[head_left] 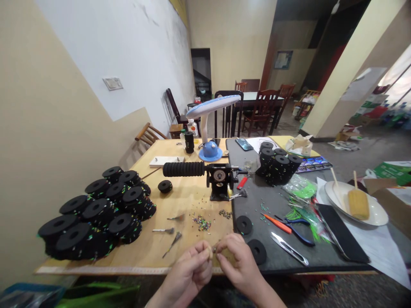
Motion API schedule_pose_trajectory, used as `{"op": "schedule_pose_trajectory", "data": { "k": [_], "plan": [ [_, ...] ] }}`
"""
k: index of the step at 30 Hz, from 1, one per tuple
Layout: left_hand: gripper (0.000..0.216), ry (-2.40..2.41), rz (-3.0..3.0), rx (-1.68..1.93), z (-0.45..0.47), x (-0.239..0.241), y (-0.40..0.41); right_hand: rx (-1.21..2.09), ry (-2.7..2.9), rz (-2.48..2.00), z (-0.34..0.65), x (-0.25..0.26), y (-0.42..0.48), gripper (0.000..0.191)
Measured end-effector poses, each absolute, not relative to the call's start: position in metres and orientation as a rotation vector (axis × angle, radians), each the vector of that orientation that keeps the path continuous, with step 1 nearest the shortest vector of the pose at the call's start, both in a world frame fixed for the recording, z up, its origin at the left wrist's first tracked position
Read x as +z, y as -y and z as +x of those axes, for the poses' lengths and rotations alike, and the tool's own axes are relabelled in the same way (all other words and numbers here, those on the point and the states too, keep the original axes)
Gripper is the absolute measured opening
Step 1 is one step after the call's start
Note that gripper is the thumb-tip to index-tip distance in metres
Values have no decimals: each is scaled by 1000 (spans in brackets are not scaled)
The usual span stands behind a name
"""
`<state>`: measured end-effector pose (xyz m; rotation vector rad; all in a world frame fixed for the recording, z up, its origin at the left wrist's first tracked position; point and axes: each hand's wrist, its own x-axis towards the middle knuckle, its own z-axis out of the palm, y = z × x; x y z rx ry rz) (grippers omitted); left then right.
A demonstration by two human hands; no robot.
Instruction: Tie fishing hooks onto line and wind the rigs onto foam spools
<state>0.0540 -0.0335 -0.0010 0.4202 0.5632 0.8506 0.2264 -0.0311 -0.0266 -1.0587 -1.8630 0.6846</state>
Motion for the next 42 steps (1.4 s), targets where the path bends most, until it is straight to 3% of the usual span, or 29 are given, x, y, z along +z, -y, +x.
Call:
{"op": "schedule_pose_trajectory", "data": {
  "k": [30, 42],
  "plan": [
    [31, -556, 461, 859, 58, -2, 35, 573, 1910, -1121, 243, -43, 39, 11],
    [36, -593, 464, 835, 62, 3, 36, 639, 1866, -1031, 232, -24, 34, 8]
  ]
}}
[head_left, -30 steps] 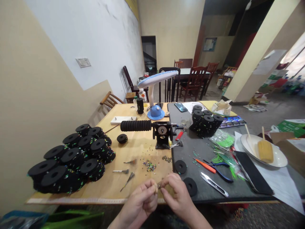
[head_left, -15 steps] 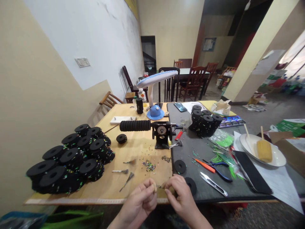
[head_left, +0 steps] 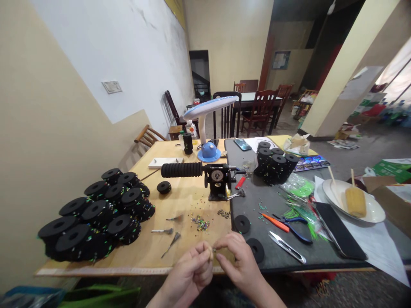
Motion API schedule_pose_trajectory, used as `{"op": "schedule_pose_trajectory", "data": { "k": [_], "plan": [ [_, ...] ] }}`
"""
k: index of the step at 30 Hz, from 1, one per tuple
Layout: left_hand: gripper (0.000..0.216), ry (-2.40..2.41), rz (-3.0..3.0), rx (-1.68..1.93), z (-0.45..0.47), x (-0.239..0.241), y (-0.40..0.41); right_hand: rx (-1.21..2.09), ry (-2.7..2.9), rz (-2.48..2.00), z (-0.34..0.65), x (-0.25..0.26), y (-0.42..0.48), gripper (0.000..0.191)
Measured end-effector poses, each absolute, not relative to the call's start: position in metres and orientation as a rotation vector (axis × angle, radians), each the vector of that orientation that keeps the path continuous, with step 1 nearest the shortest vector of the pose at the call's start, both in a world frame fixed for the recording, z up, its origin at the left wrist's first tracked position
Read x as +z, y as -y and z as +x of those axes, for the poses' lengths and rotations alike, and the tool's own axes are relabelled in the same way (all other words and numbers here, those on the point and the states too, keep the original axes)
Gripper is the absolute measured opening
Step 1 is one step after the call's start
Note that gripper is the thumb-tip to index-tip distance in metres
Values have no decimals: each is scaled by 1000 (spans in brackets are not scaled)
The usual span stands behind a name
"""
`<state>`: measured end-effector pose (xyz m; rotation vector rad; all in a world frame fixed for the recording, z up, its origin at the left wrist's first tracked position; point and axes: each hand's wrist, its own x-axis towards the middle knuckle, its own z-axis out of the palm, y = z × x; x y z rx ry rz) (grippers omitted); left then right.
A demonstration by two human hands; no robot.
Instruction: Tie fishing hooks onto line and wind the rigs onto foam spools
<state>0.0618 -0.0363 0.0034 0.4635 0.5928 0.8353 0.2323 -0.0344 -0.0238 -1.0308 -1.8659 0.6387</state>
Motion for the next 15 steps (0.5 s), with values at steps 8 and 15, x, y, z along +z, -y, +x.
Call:
{"op": "schedule_pose_trajectory", "data": {
  "k": [8, 15],
  "plan": [
    [33, -597, 434, 843, 60, -1, 37, 648, 1859, -1032, 230, -29, 34, 9],
    [34, -577, 461, 870, 61, 1, 38, 639, 1871, -1039, 234, -35, 35, 10]
  ]
}}
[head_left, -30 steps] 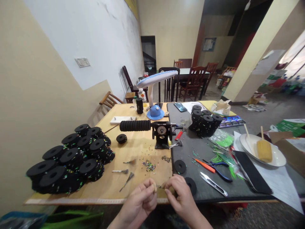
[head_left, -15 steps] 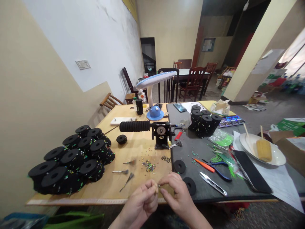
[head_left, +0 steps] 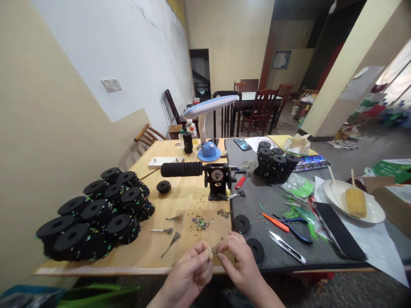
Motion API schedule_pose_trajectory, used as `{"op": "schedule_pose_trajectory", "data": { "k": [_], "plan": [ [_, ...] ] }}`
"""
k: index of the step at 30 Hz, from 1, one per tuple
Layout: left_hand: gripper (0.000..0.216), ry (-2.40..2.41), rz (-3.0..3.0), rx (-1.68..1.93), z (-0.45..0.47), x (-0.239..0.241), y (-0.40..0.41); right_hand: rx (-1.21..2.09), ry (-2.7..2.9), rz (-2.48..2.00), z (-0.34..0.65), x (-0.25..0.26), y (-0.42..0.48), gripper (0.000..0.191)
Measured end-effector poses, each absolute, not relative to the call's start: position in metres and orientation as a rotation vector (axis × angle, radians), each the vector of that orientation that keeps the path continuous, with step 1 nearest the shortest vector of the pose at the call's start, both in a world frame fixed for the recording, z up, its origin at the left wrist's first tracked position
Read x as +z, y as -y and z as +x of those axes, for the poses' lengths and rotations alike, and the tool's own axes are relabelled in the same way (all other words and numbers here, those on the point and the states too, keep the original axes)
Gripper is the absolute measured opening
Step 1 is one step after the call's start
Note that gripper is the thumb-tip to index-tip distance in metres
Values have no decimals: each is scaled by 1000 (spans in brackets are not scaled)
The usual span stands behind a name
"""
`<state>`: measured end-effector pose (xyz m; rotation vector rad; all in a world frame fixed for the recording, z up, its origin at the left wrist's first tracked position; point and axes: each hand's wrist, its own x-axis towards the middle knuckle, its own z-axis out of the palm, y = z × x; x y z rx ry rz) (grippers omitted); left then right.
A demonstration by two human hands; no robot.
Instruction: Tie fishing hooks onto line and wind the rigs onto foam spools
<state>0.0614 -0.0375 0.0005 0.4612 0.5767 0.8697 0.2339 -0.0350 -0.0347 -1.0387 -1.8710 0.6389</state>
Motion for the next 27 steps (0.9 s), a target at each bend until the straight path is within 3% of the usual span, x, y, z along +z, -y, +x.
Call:
{"op": "schedule_pose_trajectory", "data": {
  "k": [27],
  "plan": [
    [34, -573, 410, 874, 65, -1, 38, 651, 1824, -1048, 229, -34, 34, 12]
  ]
}}
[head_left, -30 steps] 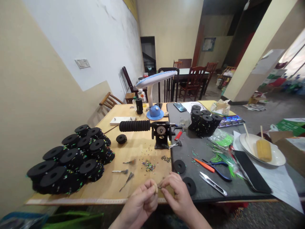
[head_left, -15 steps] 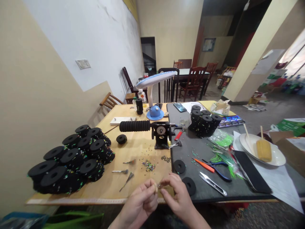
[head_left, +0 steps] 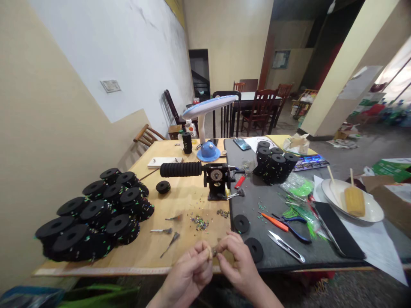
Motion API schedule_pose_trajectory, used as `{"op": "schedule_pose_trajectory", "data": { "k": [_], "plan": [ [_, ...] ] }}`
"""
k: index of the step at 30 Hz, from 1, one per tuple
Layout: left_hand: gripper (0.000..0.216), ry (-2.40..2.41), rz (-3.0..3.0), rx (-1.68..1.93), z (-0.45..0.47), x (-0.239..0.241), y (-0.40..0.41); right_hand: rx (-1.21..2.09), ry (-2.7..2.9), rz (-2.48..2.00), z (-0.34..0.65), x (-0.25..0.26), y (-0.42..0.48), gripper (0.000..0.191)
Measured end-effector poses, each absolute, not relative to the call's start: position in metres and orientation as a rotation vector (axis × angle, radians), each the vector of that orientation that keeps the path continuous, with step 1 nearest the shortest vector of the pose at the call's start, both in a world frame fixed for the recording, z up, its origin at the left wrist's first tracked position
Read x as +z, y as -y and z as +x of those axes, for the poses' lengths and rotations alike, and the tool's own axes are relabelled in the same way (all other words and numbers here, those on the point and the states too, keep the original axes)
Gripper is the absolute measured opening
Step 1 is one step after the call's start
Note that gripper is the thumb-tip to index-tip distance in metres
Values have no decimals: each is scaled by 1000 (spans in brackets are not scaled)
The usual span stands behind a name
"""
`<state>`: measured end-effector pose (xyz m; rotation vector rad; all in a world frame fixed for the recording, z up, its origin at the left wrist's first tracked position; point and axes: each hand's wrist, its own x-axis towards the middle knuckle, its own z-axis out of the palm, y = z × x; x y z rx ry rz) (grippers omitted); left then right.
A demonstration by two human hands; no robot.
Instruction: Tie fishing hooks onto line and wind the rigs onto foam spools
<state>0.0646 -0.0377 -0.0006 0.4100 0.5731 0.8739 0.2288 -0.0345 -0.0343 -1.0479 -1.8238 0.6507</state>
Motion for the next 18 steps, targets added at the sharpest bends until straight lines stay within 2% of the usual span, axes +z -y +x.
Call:
{"op": "schedule_pose_trajectory", "data": {
  "k": [15, 18],
  "plan": [
    [32, -561, 406, 861, 63, -3, 38, 738, 1800, -1064, 232, -34, 37, 16],
    [32, -559, 402, 864, 63, -3, 38, 710, 1810, -1054, 228, -35, 35, 10]
  ]
}}
